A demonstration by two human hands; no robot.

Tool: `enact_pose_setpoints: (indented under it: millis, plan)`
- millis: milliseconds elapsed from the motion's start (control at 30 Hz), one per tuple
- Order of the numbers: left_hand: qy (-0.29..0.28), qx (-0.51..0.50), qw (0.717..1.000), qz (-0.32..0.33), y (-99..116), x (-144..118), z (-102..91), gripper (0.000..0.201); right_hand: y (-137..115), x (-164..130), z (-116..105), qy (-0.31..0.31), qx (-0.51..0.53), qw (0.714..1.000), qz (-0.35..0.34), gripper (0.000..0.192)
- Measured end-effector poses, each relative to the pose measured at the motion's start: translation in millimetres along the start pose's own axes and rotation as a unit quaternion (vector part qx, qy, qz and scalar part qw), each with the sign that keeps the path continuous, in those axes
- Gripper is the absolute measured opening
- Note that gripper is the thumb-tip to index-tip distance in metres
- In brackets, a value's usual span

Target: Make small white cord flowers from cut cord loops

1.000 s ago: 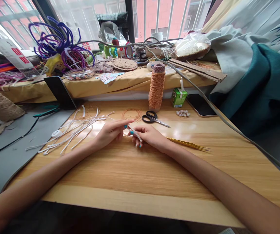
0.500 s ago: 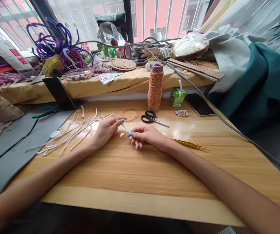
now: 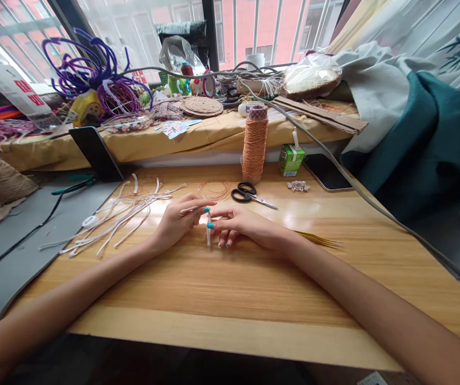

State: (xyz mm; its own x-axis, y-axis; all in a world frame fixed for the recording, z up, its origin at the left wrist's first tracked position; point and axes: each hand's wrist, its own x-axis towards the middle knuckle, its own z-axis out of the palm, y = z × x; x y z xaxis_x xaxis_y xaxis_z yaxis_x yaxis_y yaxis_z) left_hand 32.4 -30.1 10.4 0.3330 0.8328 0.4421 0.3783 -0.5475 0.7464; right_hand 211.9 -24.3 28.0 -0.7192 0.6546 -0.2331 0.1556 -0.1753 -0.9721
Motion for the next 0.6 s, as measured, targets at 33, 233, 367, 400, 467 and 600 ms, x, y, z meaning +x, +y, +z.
enact_pose_setpoints:
  millis: [33, 233, 367, 400, 467, 600]
  plan:
    - [-0.005, -0.003, 1.000, 0.001, 0.1, -0.5, 0.6, 0.021, 0.3, 0.3, 0.3, 0.008, 0.001, 1.000, -0.006, 0.029]
    - [-0.031, 0.000, 1.000, 0.004, 0.1, -1.3, 2.2, 0.022, 2.6, 3.9, 1.8, 0.053, 0.030, 0.998, 0.003, 0.019]
    - [-0.045, 0.034, 0.998, 0.010, 2.0, -0.6, 2.0, 0.017, 6.0, 6.8, 1.7, 0.060, 0.063, 0.996, 0.006, 0.018]
    - [-0.044, 0.043, 0.998, 0.011, 2.4, -0.4, 1.9, 0.015, 6.6, 7.3, 1.7, 0.063, 0.065, 0.996, 0.009, 0.018]
    - [-0.042, 0.059, 0.997, 0.013, 2.7, 0.1, 1.7, 0.011, 7.4, 7.6, 1.8, 0.071, 0.062, 0.995, 0.013, 0.018]
    - [-0.043, 0.065, 0.997, 0.018, 1.8, 0.6, 1.5, 0.009, 7.7, 7.3, 1.6, 0.085, 0.066, 0.994, 0.019, 0.020]
